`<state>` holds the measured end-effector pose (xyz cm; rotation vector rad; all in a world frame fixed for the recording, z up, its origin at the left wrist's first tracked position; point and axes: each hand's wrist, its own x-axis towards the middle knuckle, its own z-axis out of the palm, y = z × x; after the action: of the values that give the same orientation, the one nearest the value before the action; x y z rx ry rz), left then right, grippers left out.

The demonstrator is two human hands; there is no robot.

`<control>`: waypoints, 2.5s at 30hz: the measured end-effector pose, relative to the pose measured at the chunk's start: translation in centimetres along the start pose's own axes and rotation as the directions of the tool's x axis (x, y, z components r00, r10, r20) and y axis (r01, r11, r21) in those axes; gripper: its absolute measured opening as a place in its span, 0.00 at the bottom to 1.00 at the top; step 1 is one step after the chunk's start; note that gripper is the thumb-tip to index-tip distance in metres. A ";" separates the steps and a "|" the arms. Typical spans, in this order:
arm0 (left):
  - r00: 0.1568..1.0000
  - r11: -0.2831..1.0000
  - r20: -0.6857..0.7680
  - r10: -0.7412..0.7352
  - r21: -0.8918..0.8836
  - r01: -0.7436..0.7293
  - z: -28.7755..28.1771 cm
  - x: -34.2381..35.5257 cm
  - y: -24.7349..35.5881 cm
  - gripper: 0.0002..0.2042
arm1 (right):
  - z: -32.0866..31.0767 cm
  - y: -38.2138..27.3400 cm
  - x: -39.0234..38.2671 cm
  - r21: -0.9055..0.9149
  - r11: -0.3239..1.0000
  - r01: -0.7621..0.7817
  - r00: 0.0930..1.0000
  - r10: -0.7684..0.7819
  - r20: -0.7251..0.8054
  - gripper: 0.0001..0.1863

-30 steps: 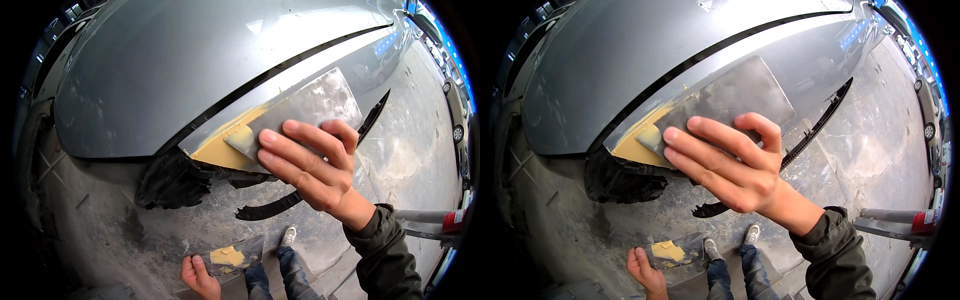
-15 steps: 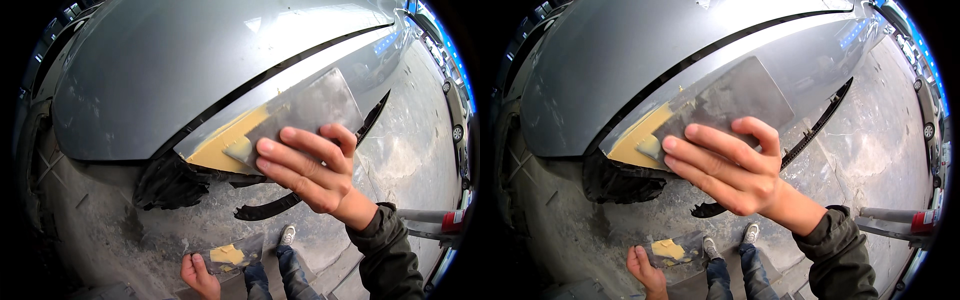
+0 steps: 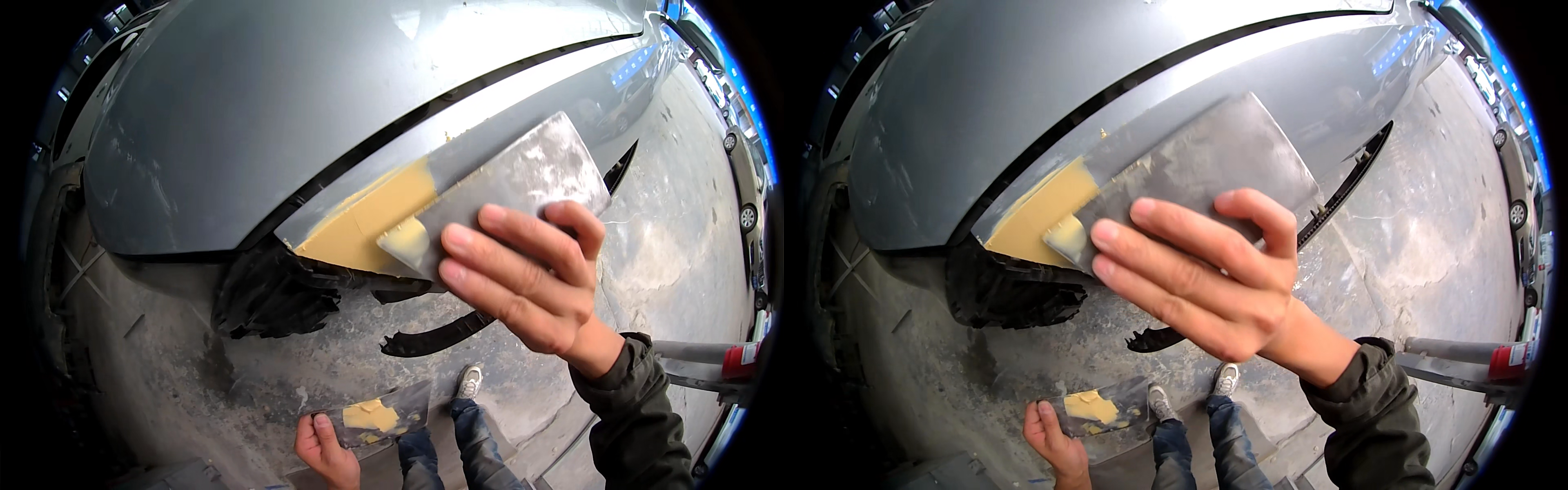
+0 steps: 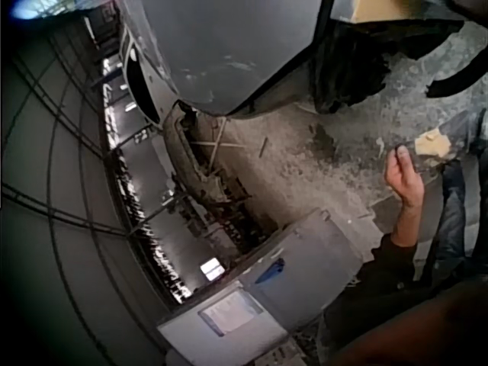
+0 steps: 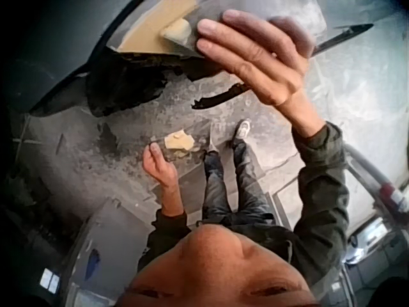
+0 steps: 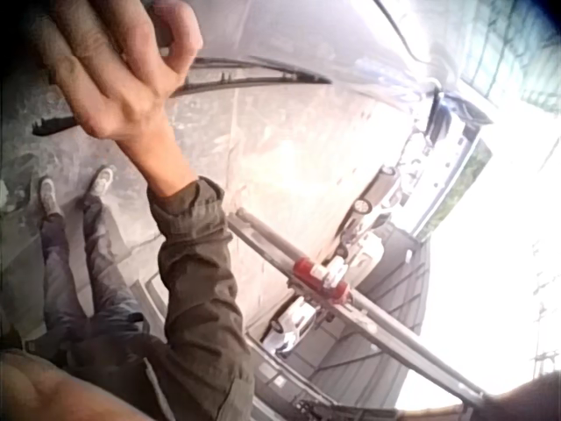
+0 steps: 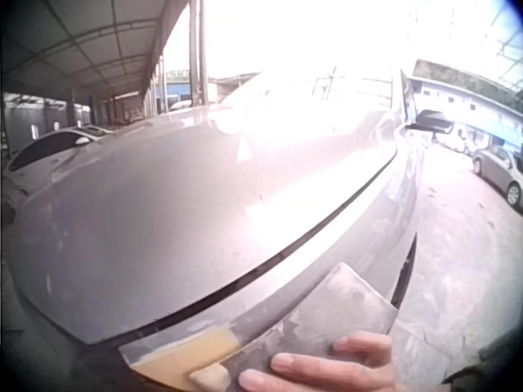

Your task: The person applies a yellow body filler to a detached gray car bumper using a metal putty knife. They spread the filler over damaged areas on the bumper's surface and edges, smoothing it out to fill imperfections. The person works on multiple sections of the bumper, occasionally scraping excess filler from the tool.

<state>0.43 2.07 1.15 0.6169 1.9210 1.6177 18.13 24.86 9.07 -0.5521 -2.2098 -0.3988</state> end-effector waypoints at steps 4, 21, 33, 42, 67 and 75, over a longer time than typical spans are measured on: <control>1.000 1.000 -0.011 0.002 0.002 -0.002 0.1 0.0 0.1 0.13 | 0.8 0.5 1.0 -0.023 1.000 0.004 0.999 -0.006 -0.052 0.10; 1.000 1.000 0.000 0.008 -0.008 -0.008 -0.3 0.0 0.0 0.13 | 0.6 -0.3 1.3 0.014 1.000 0.015 0.999 -0.014 -0.051 0.09; 1.000 0.999 0.003 0.011 0.034 -0.011 -0.7 0.3 -0.4 0.14 | 0.6 -1.4 -1.7 0.029 0.999 -0.020 0.999 0.019 0.030 0.07; 1.000 0.994 -0.002 0.015 0.112 -0.015 -1.6 -0.1 -1.1 0.14 | -0.5 -2.7 0.4 0.050 0.999 -0.017 0.999 0.015 0.048 0.08; 1.000 0.997 0.000 -0.006 0.076 0.006 -2.2 0.6 -1.4 0.12 | 0.1 -2.7 -2.1 0.043 0.999 -0.026 0.987 0.019 0.159 0.08; 1.000 0.998 -0.019 0.010 0.056 -0.009 -2.4 0.5 -1.8 0.12 | 0.4 -3.4 0.7 0.054 0.998 -0.037 0.993 0.031 0.111 0.15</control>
<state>-1.51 0.30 -0.33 0.6359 1.9860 1.5852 15.76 22.32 8.97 -0.5927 -2.3061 -0.2940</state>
